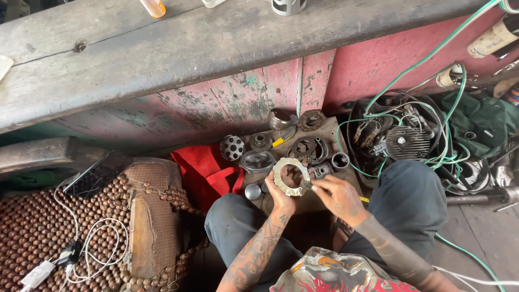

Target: The person sits on the floor and uses a small yellow tool to scrape and clean a circular metal part, then handles a small gear-like component, manipulating it with both hands. Various engine parts and tools are scattered on the floor around them.

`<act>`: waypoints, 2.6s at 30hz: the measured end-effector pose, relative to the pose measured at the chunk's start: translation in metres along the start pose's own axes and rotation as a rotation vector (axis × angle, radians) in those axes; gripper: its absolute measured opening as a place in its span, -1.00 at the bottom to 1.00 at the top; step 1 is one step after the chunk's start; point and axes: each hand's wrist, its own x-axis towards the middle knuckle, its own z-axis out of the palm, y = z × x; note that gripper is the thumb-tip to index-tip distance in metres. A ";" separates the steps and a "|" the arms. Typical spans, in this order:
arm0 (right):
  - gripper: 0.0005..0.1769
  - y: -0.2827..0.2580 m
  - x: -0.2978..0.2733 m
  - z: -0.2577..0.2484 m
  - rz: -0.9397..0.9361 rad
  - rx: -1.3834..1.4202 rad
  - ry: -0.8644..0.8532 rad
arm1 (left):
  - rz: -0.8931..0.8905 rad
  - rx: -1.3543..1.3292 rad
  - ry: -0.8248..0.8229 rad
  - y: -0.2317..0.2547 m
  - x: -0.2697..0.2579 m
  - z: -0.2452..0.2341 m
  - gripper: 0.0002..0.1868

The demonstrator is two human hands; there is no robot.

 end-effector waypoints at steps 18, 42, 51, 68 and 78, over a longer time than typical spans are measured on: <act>-0.84 -0.010 -0.002 -0.005 0.018 -0.075 -0.030 | 0.010 0.035 -0.068 0.000 -0.009 0.007 -0.37; -0.83 -0.005 0.000 -0.010 0.081 -0.074 -0.069 | -0.044 0.023 0.051 0.008 -0.025 0.025 -0.47; -0.76 -0.016 -0.002 -0.015 0.035 -0.044 -0.092 | -0.024 0.036 0.028 0.006 -0.015 0.009 -0.44; -0.58 -0.007 -0.010 -0.011 0.123 -0.095 -0.116 | -0.021 -0.005 0.034 0.004 -0.016 0.008 -0.33; -0.65 -0.009 -0.017 -0.007 -0.022 -0.036 -0.079 | -0.017 0.082 -0.048 -0.002 -0.010 -0.004 -0.30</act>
